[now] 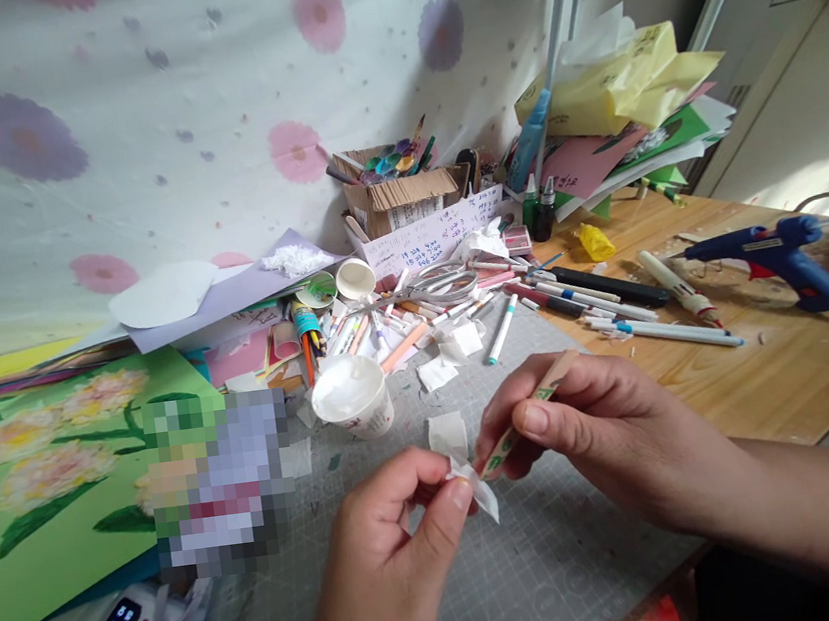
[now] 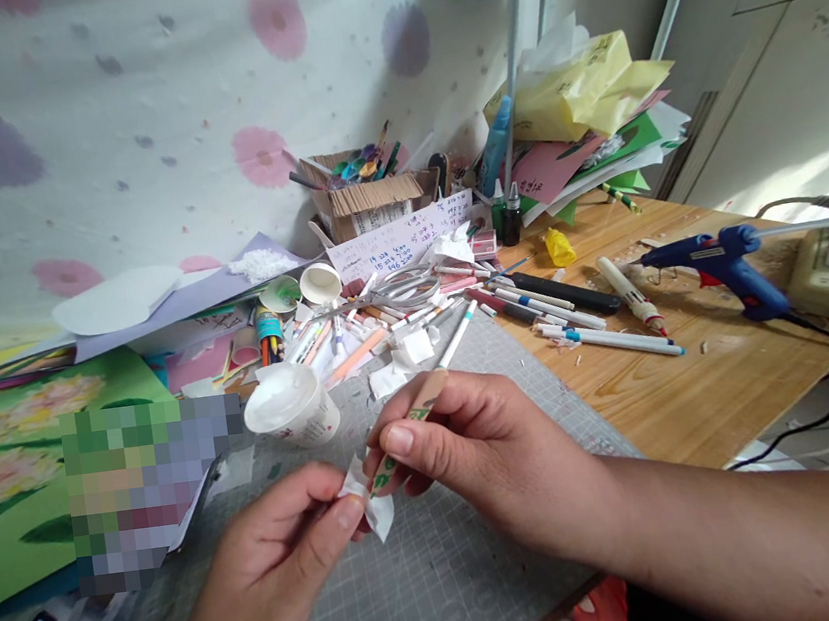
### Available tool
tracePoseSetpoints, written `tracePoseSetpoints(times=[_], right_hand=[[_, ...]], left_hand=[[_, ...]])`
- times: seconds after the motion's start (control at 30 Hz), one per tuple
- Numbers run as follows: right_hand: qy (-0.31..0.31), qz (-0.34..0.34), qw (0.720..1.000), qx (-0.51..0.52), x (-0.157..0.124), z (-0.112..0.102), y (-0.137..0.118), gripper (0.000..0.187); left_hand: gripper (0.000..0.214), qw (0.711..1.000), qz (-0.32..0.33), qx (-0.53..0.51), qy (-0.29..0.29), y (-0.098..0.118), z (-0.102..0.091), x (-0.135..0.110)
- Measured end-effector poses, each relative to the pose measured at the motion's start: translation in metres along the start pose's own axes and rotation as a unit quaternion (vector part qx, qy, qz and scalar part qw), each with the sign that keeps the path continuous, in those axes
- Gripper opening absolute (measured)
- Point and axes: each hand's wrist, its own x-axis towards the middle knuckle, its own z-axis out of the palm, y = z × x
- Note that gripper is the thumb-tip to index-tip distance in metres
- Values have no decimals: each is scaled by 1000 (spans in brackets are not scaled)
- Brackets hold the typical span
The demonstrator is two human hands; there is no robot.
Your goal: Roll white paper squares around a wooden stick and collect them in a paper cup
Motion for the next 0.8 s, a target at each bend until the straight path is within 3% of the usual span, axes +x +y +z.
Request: tracePoseSetpoints(times=[0.8], right_hand=[[0,-4,1000,1,0,1,-1,17]], left_hand=[[22,1000,3,17,0,2,-1,1]])
